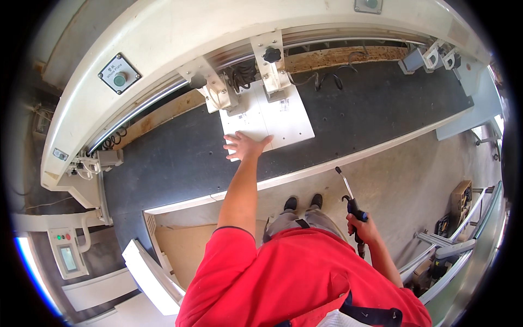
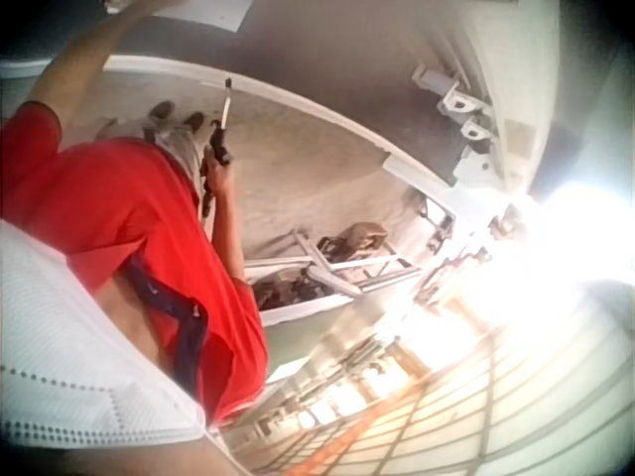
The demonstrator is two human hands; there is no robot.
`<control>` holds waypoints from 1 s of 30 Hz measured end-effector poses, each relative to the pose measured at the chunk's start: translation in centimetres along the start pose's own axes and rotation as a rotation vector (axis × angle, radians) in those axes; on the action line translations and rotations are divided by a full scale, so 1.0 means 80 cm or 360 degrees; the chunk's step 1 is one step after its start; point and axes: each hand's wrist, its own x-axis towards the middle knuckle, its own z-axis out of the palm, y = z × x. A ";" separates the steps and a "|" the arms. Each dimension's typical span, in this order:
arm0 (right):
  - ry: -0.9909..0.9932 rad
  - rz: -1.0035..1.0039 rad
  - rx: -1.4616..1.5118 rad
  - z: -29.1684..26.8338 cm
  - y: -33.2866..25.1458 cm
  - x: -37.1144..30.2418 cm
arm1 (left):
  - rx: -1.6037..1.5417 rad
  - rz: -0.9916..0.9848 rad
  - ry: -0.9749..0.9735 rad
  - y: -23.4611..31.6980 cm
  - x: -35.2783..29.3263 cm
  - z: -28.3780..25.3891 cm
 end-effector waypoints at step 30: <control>0.0139 -0.0044 -0.0253 0.008 -0.019 0.051 | 0.0008 0.0026 0.0029 -0.007 0.006 0.008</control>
